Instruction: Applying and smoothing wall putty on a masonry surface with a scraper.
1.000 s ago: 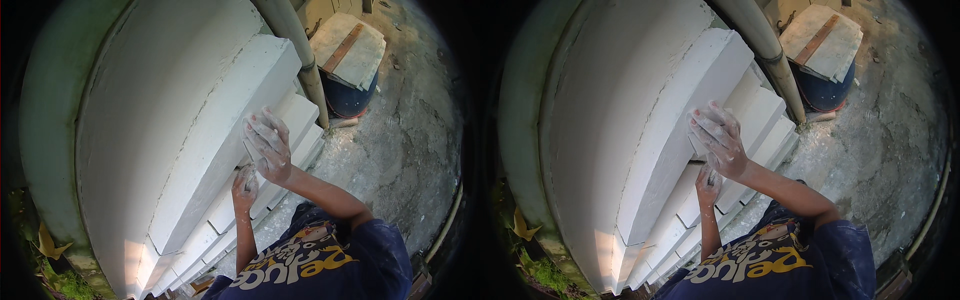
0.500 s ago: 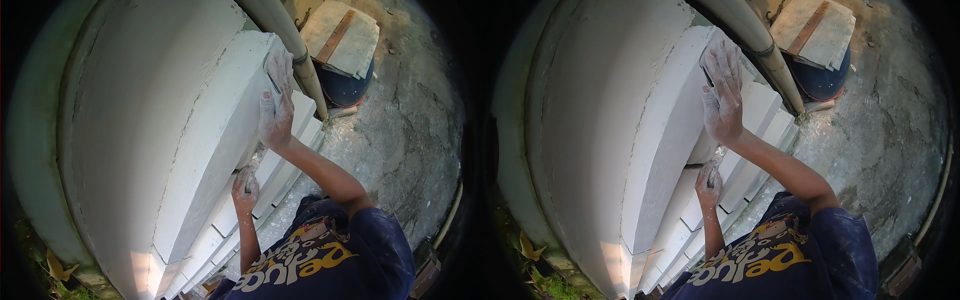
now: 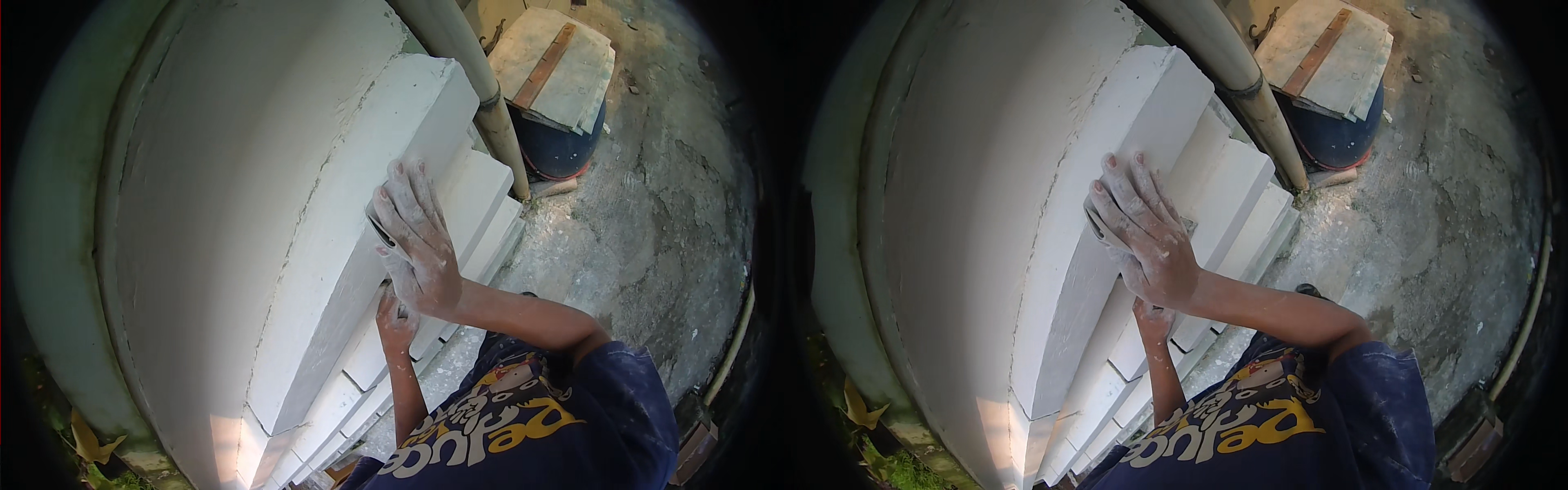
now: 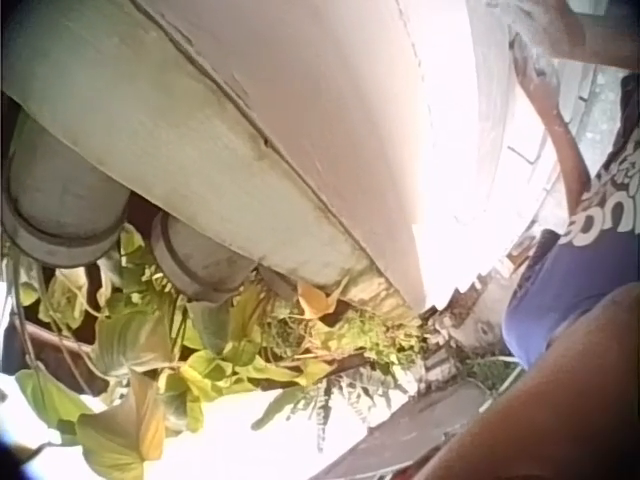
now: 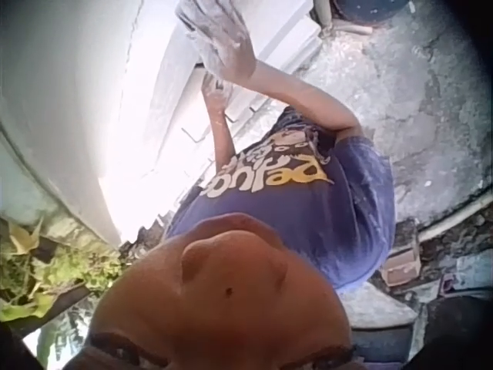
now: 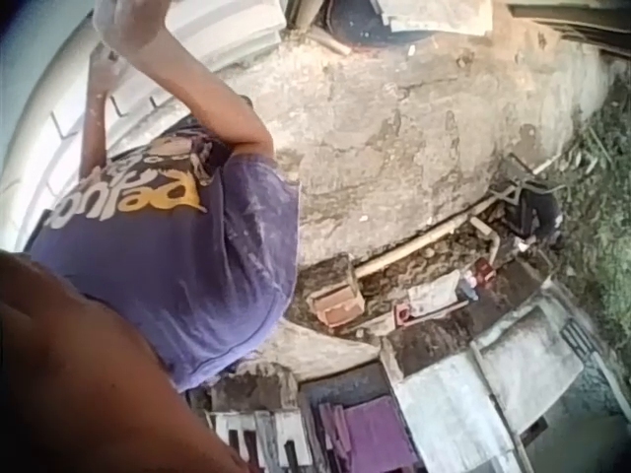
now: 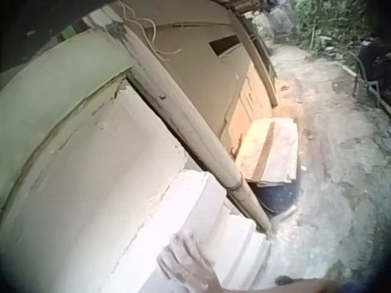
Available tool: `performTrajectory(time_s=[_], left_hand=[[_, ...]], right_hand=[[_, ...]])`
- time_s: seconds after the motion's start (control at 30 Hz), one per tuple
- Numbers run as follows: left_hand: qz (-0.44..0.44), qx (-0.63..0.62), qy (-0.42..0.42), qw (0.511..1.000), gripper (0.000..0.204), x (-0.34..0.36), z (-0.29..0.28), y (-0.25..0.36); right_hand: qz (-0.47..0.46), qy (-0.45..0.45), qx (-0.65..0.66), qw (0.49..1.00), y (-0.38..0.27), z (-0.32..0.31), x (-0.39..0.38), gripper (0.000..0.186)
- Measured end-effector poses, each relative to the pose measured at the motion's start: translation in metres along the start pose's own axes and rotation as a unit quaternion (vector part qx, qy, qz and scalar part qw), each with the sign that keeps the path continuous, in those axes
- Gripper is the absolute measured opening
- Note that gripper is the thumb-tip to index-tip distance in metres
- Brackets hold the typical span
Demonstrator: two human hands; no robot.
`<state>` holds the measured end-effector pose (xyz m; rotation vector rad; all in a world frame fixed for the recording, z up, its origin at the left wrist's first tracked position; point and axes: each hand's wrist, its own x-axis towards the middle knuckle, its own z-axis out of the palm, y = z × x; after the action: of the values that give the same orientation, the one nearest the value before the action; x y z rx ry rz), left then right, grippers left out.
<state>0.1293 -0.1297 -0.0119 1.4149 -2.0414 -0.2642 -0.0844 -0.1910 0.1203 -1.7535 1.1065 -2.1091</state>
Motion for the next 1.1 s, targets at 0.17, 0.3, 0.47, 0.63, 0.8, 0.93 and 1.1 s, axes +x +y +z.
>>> performTrajectory(time_s=[0.17,0.3,0.47,0.63,0.8,0.93,1.1], left_hand=[[-0.014,-0.006,0.026,1.0,0.035,0.011,0.001,0.02],[0.003,0.001,0.024,1.0,0.036,0.012,0.001,0.019],[-0.016,-0.022,0.023,0.999,0.035,0.012,0.002,0.018],[-0.011,-0.02,0.024,0.999,0.035,0.015,0.0,0.024],[-0.001,-0.025,0.023,0.999,0.036,0.012,0.003,0.013],[0.0,-0.027,0.022,0.999,0.037,0.013,0.003,0.015],[0.012,-0.023,0.025,0.999,0.037,0.013,0.003,0.012]], right_hand=[[0.014,0.054,-0.066,0.996,0.044,-0.02,0.015,0.055],[0.071,0.113,-0.044,0.99,0.046,-0.014,0.034,0.054],[0.009,0.013,-0.065,0.998,0.021,-0.011,-0.003,0.054],[0.119,0.073,-0.009,0.99,0.051,-0.049,0.07,0.051],[0.056,0.081,0.005,0.995,0.054,-0.044,0.051,0.05],[0.132,0.096,0.04,0.986,0.069,-0.058,0.086,0.05],[0.068,0.124,0.014,0.99,0.067,-0.049,0.075,0.048]])
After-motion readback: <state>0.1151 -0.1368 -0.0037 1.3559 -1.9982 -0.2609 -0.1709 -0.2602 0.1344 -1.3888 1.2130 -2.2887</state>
